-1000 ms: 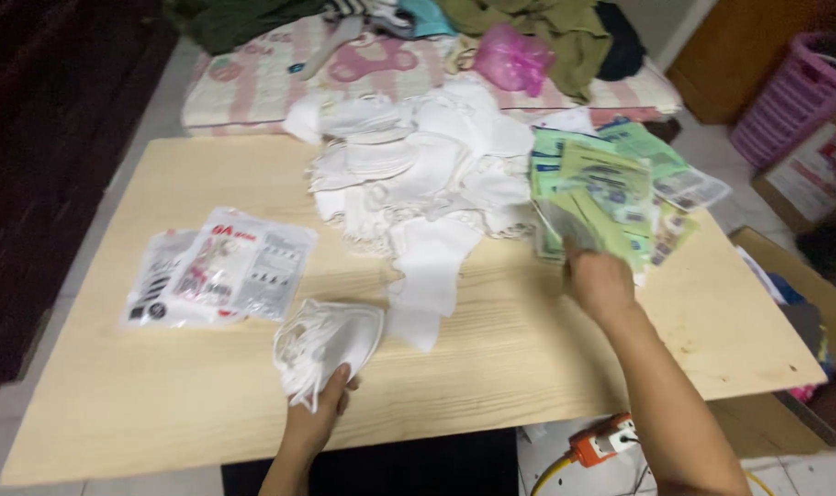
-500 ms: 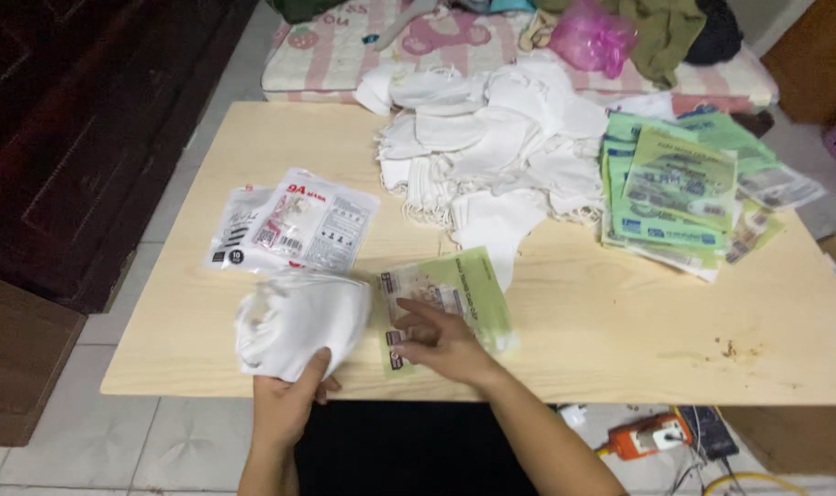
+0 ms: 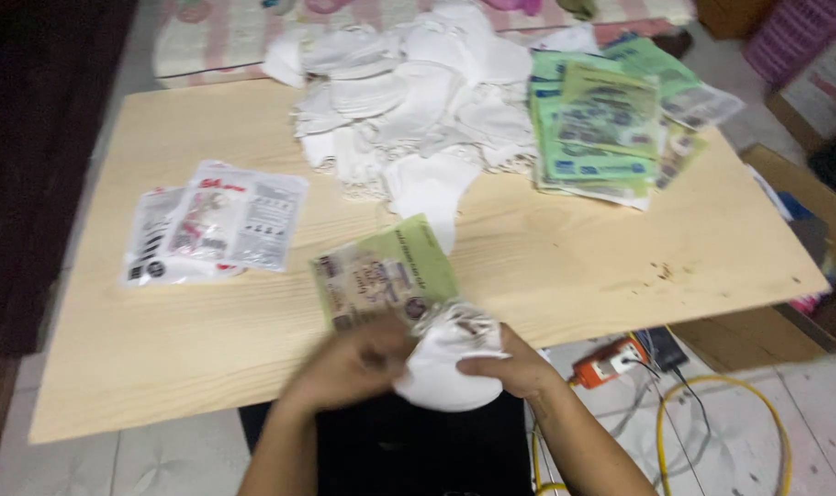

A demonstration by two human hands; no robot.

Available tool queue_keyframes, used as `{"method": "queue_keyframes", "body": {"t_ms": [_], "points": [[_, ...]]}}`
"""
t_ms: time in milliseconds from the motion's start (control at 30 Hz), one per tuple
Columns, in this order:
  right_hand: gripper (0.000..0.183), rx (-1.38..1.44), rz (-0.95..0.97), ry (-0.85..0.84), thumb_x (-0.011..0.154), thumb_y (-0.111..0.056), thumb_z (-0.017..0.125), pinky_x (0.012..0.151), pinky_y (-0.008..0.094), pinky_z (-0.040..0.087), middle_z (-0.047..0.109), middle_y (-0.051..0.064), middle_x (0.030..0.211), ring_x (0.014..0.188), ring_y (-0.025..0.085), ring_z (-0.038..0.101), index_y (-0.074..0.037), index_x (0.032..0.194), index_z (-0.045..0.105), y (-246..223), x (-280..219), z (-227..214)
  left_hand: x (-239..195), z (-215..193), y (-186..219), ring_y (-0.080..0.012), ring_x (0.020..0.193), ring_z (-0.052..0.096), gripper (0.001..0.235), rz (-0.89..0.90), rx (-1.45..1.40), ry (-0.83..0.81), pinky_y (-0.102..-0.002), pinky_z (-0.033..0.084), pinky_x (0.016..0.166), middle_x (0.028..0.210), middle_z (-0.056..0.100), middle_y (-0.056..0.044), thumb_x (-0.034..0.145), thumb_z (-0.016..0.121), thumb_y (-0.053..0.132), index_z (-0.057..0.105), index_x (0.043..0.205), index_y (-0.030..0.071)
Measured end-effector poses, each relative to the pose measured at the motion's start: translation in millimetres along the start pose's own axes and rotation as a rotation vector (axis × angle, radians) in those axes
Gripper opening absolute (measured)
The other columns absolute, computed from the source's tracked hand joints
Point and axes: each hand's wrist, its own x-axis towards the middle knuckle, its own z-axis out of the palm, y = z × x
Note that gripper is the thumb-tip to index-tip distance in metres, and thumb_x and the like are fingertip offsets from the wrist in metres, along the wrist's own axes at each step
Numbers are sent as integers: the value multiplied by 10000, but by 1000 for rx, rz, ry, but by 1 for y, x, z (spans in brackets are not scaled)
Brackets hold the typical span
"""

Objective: Folding and placing face masks into individual plastic packaging bags

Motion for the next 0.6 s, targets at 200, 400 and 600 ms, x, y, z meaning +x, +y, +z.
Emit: {"method": "queue_keyframes", "body": {"t_ms": [200,400,600], "points": [[878,71,67,817,606,-202,1018,868,453,553,687,200,1096,1026,285,676,55,1309,559,-10,2,3,111,25,-29,-489,1323,506,750,-517,356,533,-593,443,1048,1385,546,-302,943,634,464,451,1490,-16],[750,183,-136,1094,687,-238,973,823,415,563,696,221,1073,990,298,698,63,1259,593,-9,19,-17,148,76,-45,-603,1458,163,1178,-712,729,252,-671,150,1176,1581,208,-371,797,684,620,65,1631,65],[495,265,-297,926,737,-61,894,753,389,618,760,124,1035,897,238,728,-27,1202,729,3,16,-27,124,81,-71,-508,1186,536,948,-490,950,384,-531,486,954,1282,563,-307,762,692,139,257,1581,-54]]}}
